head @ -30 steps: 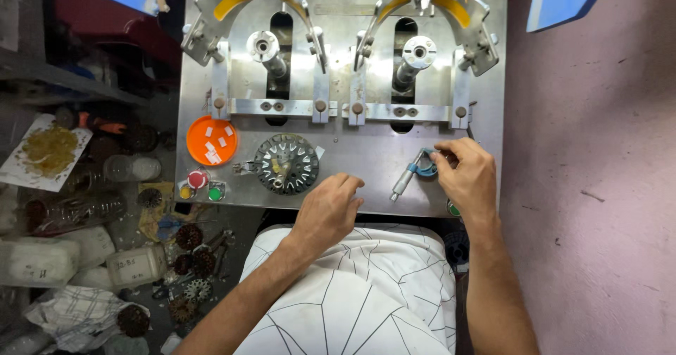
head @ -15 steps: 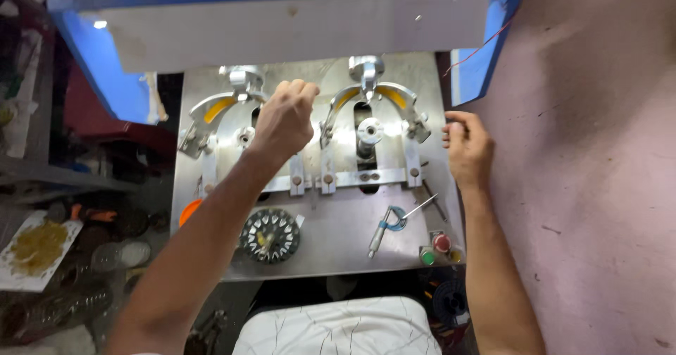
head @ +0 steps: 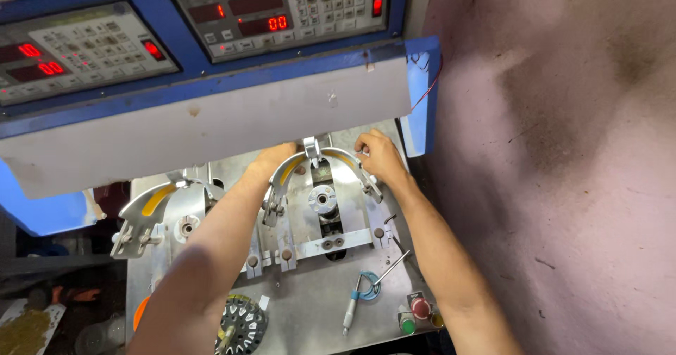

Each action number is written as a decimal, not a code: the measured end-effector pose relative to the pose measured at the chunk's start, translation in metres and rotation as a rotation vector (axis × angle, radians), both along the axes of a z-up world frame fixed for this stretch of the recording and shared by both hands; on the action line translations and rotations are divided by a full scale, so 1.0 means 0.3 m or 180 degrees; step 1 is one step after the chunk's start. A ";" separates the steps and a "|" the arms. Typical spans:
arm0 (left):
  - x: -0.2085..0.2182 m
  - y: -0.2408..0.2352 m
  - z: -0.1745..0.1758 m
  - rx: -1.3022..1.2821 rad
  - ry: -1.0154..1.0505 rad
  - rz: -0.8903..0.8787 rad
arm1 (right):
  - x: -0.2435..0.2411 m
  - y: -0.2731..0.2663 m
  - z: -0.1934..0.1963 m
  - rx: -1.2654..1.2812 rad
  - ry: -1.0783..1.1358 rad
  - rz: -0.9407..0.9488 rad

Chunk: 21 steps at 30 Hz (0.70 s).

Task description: The person places a motor stator onto a winding machine, threads wire through its core using a small tool, and then manually rotates and positions the stator during the machine-aided winding process.

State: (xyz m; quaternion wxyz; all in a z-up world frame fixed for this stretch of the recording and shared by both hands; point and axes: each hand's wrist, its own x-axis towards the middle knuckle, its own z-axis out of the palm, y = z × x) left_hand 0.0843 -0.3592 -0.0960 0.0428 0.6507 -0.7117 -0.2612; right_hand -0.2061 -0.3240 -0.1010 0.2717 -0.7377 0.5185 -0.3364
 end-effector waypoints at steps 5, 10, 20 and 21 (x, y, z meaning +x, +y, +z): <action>-0.018 -0.024 0.038 -0.0080 0.0038 0.0079 | -0.014 0.007 -0.005 -0.0032 -0.0193 -0.0007; 0.040 0.001 0.092 -0.0045 0.0008 0.0219 | -0.024 0.017 -0.011 0.0405 -0.0726 -0.0122; 0.317 0.056 0.348 -0.1226 0.0631 0.0922 | -0.085 0.719 0.155 0.1248 -0.2903 -0.1319; 0.324 0.044 0.357 -0.1278 0.0676 0.0872 | -0.090 0.775 0.156 0.1408 -0.2959 -0.1384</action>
